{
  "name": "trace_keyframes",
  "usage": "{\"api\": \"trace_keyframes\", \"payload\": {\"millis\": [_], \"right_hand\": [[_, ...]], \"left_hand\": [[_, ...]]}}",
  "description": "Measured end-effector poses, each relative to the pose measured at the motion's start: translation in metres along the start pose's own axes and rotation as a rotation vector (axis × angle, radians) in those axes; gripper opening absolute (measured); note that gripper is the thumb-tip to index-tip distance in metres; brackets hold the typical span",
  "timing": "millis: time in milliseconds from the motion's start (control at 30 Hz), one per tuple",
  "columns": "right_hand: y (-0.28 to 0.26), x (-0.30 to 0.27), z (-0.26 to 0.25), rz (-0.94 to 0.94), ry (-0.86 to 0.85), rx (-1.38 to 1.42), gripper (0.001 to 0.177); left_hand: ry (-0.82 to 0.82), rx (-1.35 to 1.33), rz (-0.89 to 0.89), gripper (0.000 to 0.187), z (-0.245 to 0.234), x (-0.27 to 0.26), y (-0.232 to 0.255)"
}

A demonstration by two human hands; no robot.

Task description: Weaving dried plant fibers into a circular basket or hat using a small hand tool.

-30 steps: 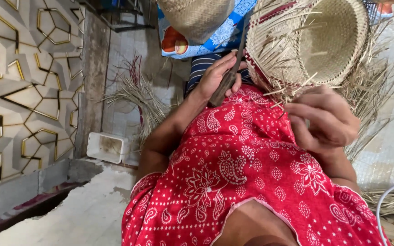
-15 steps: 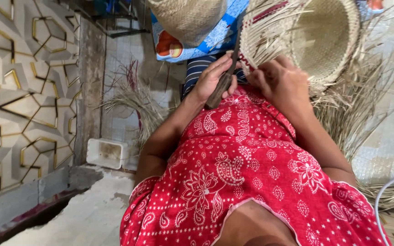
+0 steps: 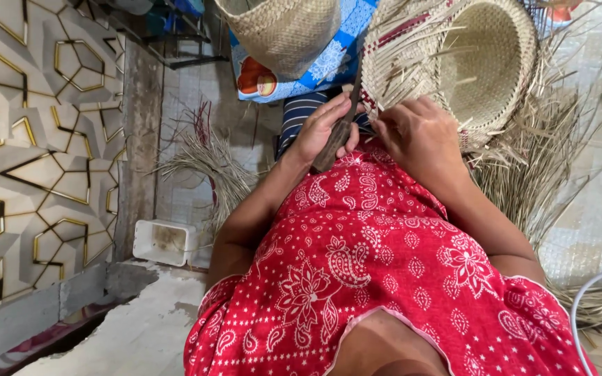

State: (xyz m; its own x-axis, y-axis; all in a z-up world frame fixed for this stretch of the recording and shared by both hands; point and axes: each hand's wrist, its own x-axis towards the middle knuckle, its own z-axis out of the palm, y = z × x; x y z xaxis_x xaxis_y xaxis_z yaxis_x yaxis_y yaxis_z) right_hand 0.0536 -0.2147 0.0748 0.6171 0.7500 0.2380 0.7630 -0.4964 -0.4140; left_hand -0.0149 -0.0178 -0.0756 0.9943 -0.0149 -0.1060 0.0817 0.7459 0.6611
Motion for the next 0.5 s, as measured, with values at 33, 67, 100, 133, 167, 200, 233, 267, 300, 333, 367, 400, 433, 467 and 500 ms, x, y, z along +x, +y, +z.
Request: {"api": "trace_keyframes", "payload": {"millis": [33, 67, 100, 133, 167, 200, 233, 267, 300, 333, 367, 400, 433, 467, 500], "right_hand": [[-0.001, 0.001, -0.003, -0.002, 0.002, -0.001, 0.017], [-0.002, 0.002, -0.005, 0.081, -0.059, 0.032, 0.019], [-0.003, 0.001, -0.007, 0.167, -0.124, 0.066, 0.021], [0.005, 0.001, -0.001, 0.169, -0.124, 0.066, 0.021], [0.013, 0.001, 0.005, 0.194, -0.113, 0.064, 0.021], [0.02, 0.002, 0.01, 0.219, -0.103, 0.062, 0.022], [0.023, 0.001, 0.012, 0.217, -0.103, 0.062, 0.022], [0.026, 0.001, 0.015, 0.215, -0.07, 0.097, 0.021], [0.028, -0.001, 0.019, 0.215, -0.042, 0.134, 0.02], [0.028, -0.002, 0.018, 0.215, -0.047, 0.136, 0.02], [0.028, -0.003, 0.017, 0.213, -0.025, 0.142, 0.019], [0.028, -0.004, 0.016, 0.211, -0.004, 0.148, 0.018], [0.031, -0.006, 0.018, 0.209, -0.003, 0.146, 0.018], [0.033, -0.008, 0.019, 0.213, -0.001, 0.172, 0.017], [0.036, -0.011, 0.02, 0.219, 0.001, 0.199, 0.016]], "left_hand": [[-0.001, 0.002, 0.002, 0.037, 0.0, 0.0, 0.001], [0.001, 0.006, 0.003, 0.037, 0.0, 0.001, 0.003], [0.005, 0.008, -0.001, 0.037, 0.0, -0.001, 0.002], [0.005, 0.008, -0.002, 0.037, -0.002, 0.0, -0.001], [-0.001, 0.022, 0.0, 0.037, -0.004, 0.001, -0.003], [-0.006, 0.036, 0.003, 0.037, -0.006, 0.002, -0.004], [-0.005, 0.036, 0.005, 0.037, 0.003, 0.001, 0.002], [-0.015, 0.068, 0.0, 0.036, 0.01, -0.001, 0.009], [-0.019, 0.098, -0.008, 0.036, 0.018, -0.005, 0.015], [-0.014, 0.096, -0.009, 0.036, 0.022, -0.004, 0.019], [-0.03, 0.1, -0.014, 0.037, 0.026, -0.004, 0.023], [-0.045, 0.103, -0.019, 0.038, 0.03, -0.003, 0.027], [-0.047, 0.103, -0.017, 0.038, 0.031, -0.002, 0.03], [-0.071, 0.115, -0.034, 0.038, 0.032, -0.001, 0.032], [-0.095, 0.126, -0.052, 0.039, 0.034, -0.001, 0.034]]}}
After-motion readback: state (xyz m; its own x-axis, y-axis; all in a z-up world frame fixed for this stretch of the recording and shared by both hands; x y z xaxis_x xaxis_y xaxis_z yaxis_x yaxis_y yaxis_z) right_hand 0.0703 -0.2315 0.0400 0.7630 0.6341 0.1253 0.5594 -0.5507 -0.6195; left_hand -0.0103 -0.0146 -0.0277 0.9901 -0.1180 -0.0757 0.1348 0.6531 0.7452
